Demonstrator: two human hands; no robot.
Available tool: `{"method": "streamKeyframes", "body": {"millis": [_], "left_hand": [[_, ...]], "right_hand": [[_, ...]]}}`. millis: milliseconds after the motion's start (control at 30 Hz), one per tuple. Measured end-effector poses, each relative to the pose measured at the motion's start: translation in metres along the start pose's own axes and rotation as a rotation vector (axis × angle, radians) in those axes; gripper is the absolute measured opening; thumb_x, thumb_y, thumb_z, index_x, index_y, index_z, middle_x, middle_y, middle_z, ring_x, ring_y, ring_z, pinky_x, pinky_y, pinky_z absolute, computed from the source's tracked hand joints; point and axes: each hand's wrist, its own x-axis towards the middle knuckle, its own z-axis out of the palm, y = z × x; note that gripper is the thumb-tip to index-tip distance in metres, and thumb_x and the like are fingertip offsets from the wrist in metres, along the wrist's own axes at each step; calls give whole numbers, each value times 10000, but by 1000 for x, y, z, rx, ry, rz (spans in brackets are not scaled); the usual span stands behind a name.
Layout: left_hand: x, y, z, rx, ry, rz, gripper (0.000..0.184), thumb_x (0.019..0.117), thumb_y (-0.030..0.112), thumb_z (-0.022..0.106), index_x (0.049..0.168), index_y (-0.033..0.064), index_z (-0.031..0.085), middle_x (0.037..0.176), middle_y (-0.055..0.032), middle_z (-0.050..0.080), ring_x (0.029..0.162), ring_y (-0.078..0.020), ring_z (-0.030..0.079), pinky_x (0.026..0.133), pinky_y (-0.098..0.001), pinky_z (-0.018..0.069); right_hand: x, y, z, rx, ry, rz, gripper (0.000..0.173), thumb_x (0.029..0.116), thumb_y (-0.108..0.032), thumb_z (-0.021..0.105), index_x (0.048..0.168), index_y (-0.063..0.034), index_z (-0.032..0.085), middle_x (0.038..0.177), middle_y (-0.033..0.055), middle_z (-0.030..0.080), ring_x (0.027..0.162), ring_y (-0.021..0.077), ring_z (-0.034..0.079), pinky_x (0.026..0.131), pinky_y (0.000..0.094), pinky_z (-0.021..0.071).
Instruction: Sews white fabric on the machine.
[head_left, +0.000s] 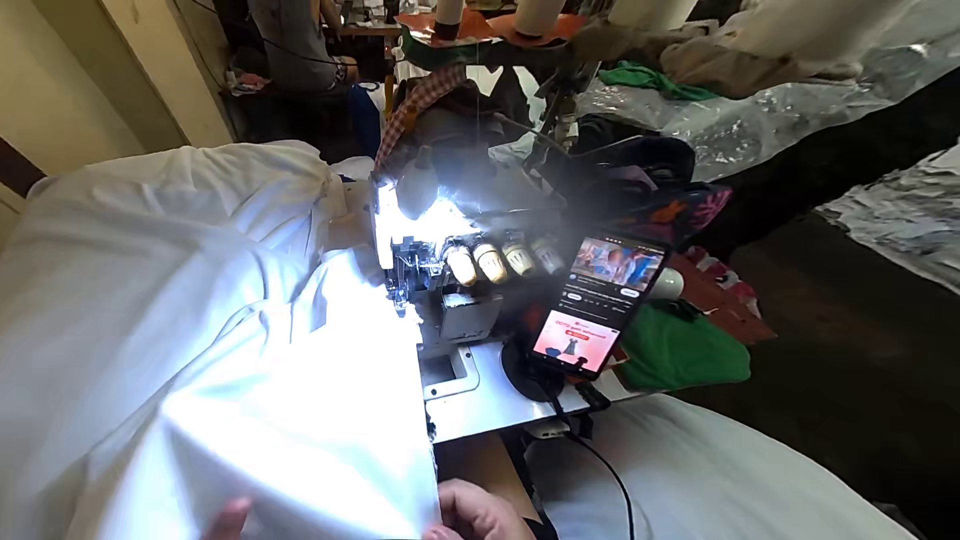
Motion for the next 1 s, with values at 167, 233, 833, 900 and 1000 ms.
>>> {"method": "streamKeyframes", "body": {"millis": [167,233,833,900,1000], "left_hand": [[92,44,7,273,-893,32,325,1062,236,534,1145,-18,719,1052,-190,735,985,-303,717,888,-508,563],[91,42,52,146,-681,188,311,1063,216,516,1199,26,721,1125,-127,732,1061,-205,691,952,-385,550],[210,-24,138,559,-205,251,187,929,104,690,1103,49,732,1198,-150,673,1147,-364,624,987,-596,464],[205,-26,136,479,-145,193,126,963,94,662,1064,43,718,1094,-137,686,1047,-327,651,920,-564,501],[180,-38,124,181,40,53,160,1011,139,622,1088,4,663,962,-95,643,832,-145,623,754,-336,544]], "right_hand": [[41,-10,4,29,125,-28,272,930,10,655,1189,83,616,877,48,712,768,76,685,746,286,591],[56,-14,2,48,148,-26,365,920,20,668,1255,47,526,839,19,698,724,76,676,712,289,588],[119,-31,-12,-573,344,-400,247,966,-115,563,1062,-136,789,908,-23,753,751,43,680,667,240,568],[115,-33,-13,-568,326,-381,231,966,-119,567,1048,-131,783,863,-18,732,699,47,650,630,241,547],[112,-42,-15,-557,311,-372,217,975,-117,563,1037,-114,770,833,-10,709,657,45,614,604,235,526]]}}
